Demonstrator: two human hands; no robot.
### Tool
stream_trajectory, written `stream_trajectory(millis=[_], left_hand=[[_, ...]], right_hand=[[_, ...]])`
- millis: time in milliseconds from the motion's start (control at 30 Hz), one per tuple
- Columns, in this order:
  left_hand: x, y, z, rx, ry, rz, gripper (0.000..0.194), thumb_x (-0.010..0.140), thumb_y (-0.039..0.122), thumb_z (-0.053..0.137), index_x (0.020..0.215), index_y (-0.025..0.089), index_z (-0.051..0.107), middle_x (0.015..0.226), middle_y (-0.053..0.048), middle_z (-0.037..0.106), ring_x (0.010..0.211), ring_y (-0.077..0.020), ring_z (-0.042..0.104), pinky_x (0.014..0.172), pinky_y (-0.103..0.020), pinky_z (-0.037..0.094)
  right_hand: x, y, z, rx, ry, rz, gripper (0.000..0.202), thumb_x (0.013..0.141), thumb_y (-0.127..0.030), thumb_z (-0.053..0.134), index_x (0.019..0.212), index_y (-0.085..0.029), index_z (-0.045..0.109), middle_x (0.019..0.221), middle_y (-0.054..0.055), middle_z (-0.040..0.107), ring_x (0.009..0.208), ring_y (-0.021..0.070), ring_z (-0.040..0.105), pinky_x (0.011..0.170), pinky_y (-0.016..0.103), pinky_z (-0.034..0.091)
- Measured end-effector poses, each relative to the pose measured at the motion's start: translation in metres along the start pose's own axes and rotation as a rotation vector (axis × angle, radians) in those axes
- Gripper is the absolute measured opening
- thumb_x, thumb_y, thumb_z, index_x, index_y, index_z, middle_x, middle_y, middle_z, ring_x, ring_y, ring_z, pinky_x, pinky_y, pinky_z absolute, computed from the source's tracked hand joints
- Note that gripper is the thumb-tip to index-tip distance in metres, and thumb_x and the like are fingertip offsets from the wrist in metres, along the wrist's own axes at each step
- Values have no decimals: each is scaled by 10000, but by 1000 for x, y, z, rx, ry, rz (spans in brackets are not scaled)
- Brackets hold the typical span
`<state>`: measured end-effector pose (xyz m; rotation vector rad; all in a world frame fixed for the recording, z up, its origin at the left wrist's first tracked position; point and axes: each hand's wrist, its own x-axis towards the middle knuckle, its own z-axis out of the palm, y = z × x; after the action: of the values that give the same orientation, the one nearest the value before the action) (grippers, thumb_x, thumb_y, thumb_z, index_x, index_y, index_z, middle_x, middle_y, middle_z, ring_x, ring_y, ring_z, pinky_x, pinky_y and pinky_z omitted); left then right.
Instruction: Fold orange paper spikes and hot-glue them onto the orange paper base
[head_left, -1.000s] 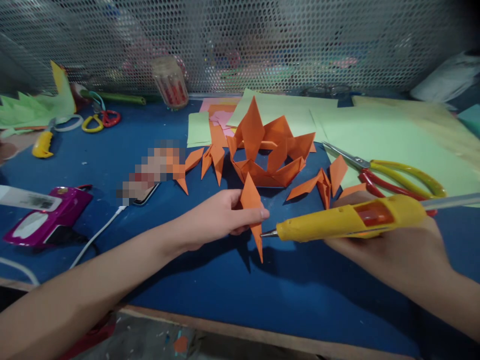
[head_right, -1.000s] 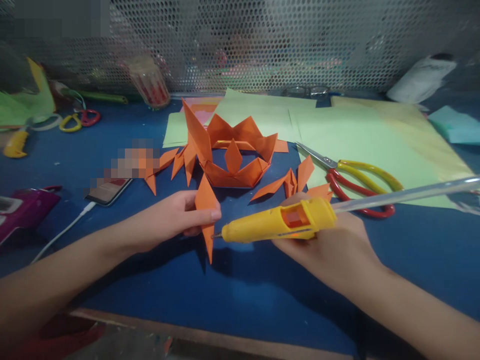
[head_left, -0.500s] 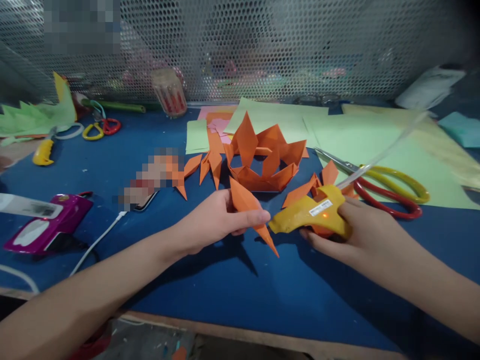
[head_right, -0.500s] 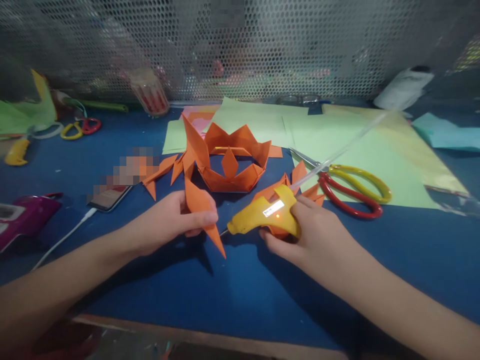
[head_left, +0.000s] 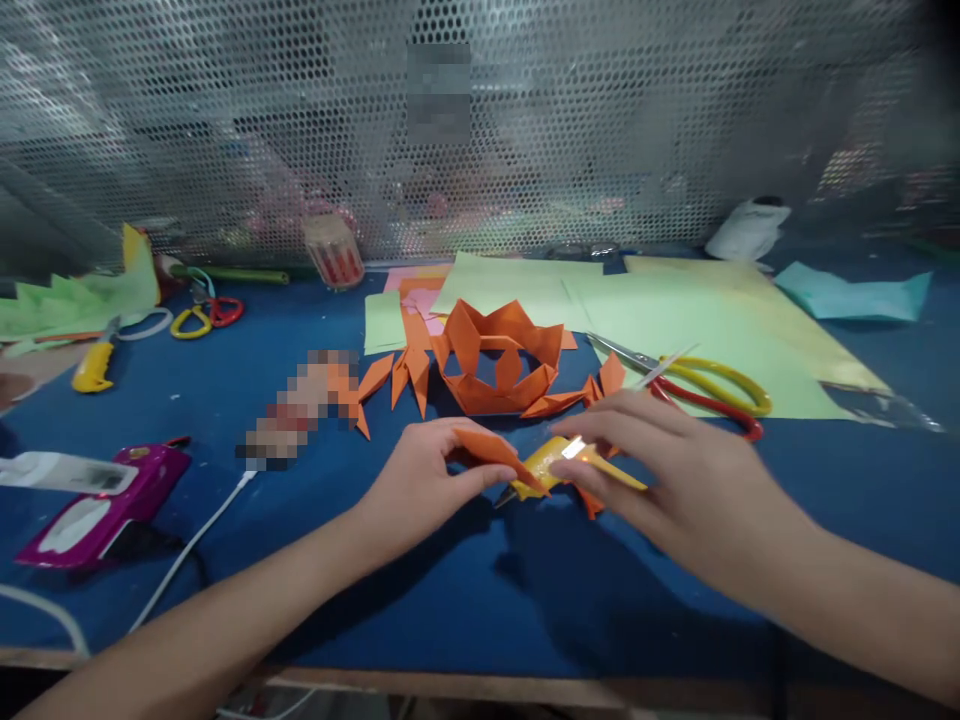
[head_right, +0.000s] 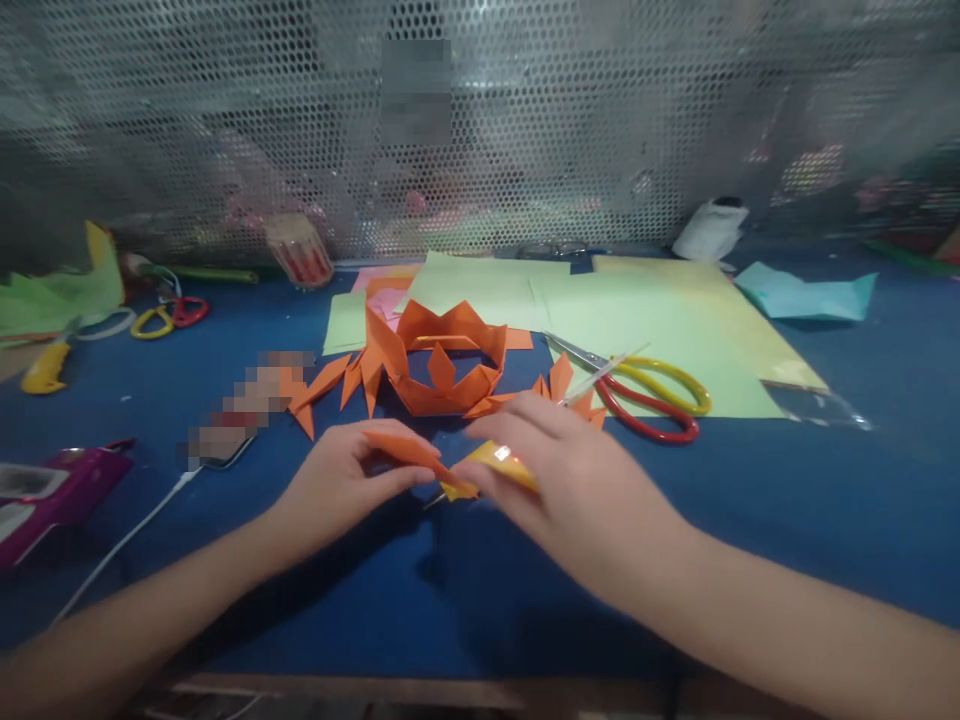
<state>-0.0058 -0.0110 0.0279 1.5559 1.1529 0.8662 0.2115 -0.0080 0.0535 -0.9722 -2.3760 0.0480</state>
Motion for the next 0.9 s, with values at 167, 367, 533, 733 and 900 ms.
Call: stream_trajectory(millis=[167,367,533,733,900], left_hand=[[-5,1,-1,194,115,316,51,737,127,702,761,170,714,754,4,713,700,-119,643,648,-190,492],[-6,0,0,133,203,294,222,726,182,745,937,214,682,810,21,680,703,-101,630,685,-191,510],[9,-10,-4,-129,391,262,628,745,250,735,1294,289,432,1173,-42,552,754,-85,616,718,-237,540],[26,-28,-14,-137,270,119,741,765,332,696,1380,256,290,1198,-94,528,936,-160,606,868,-345,506],[29,-32,-21,58,352,128,667,729,383,711,1296,219,401,1065,-60,554,857,-167,587,832,-375,499]], right_hand=[[21,-22,15,120,1,-128,168,895,-222,532,903,-113,660,832,78,667,746,167,639,659,284,541],[46,-22,1,174,-7,-132,95,827,-104,592,787,-151,664,735,30,670,665,132,620,597,242,509],[64,15,-34,342,87,197,79,795,-281,662,759,-211,654,598,-29,614,498,97,523,466,248,412],[73,62,-25,449,262,322,119,794,-311,645,778,-213,579,671,-9,610,587,130,561,551,298,450],[71,60,0,516,129,302,115,820,-346,594,807,-233,575,766,7,660,691,164,617,658,344,506]])
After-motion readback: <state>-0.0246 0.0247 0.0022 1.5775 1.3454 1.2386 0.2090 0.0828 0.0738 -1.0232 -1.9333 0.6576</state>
